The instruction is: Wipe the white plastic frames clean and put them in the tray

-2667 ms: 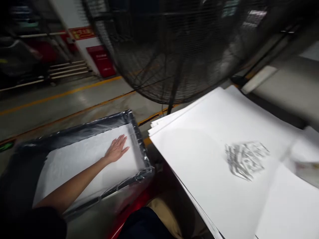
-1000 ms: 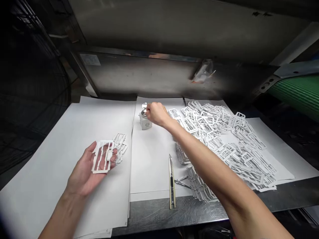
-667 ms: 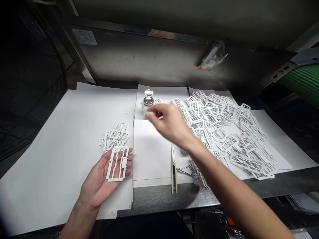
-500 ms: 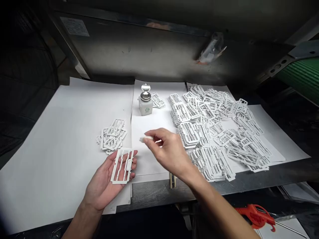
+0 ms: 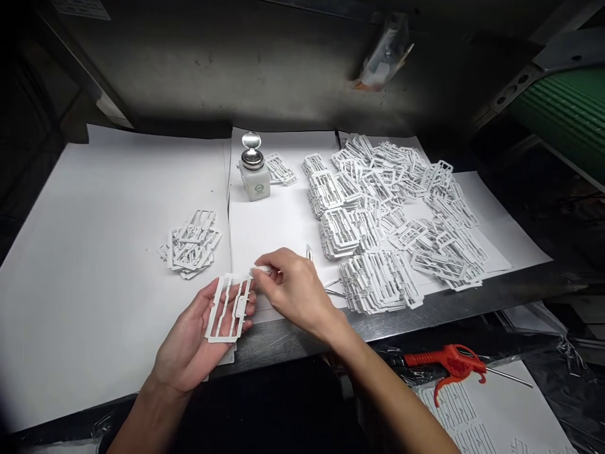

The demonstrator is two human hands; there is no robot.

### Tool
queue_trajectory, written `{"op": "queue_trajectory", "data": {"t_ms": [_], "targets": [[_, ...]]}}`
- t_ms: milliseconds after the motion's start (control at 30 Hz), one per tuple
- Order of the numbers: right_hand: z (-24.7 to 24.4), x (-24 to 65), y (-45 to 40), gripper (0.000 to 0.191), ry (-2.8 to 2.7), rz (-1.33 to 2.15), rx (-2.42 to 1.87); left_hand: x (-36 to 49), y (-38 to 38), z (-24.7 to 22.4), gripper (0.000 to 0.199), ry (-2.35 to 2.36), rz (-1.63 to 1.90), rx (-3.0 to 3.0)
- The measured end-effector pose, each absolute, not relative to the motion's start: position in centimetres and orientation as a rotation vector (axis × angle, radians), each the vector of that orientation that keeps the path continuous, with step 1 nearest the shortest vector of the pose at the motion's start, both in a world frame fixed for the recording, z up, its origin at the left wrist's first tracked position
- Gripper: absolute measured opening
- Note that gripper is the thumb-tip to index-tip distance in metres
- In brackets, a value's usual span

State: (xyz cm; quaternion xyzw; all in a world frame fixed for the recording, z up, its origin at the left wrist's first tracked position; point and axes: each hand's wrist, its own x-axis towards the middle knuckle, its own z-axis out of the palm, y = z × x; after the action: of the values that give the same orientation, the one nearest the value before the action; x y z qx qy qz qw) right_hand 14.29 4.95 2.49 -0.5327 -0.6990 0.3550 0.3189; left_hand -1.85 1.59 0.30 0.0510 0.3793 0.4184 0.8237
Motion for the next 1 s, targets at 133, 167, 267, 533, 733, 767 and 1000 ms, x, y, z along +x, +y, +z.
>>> {"op": "queue_trajectory", "data": {"t_ms": [133,167,267,533,733,767,1000], "targets": [[2.7,16.1,2.9,0.005,-1.658,0.945,-1.426,-1.9,2.1,0.3,0.038,0.807,0.91,0.07],[2.6,16.2,2.3,0.005,-1.626,0.963,-1.434,-1.8,2.2,0.3,0.037,0.801,0.919,0.058],[2.3,15.7,0.6,0.006,-1.584,1.034,-1.406,-1.4,2.3,0.3,0.036,0.794,0.945,0.009],[1.3,14.3,-0.7,0.011,-1.68,1.048,-1.313,-0.4,2.3,0.5,0.037,0.829,0.992,-0.015],[1.6,14.8,0.8,0.01,-1.603,0.899,-1.327,0.1,2.2,0.5,0.027,0.856,1.056,0.02],[1.6,14.8,1.0,0.011,-1.618,0.893,-1.327,0.2,2.2,0.5,0.026,0.858,1.065,0.01],[2.0,14.6,-0.1,0.01,-1.656,0.934,-1.327,0.4,2.4,0.6,0.036,0.816,1.016,-0.046]]}}
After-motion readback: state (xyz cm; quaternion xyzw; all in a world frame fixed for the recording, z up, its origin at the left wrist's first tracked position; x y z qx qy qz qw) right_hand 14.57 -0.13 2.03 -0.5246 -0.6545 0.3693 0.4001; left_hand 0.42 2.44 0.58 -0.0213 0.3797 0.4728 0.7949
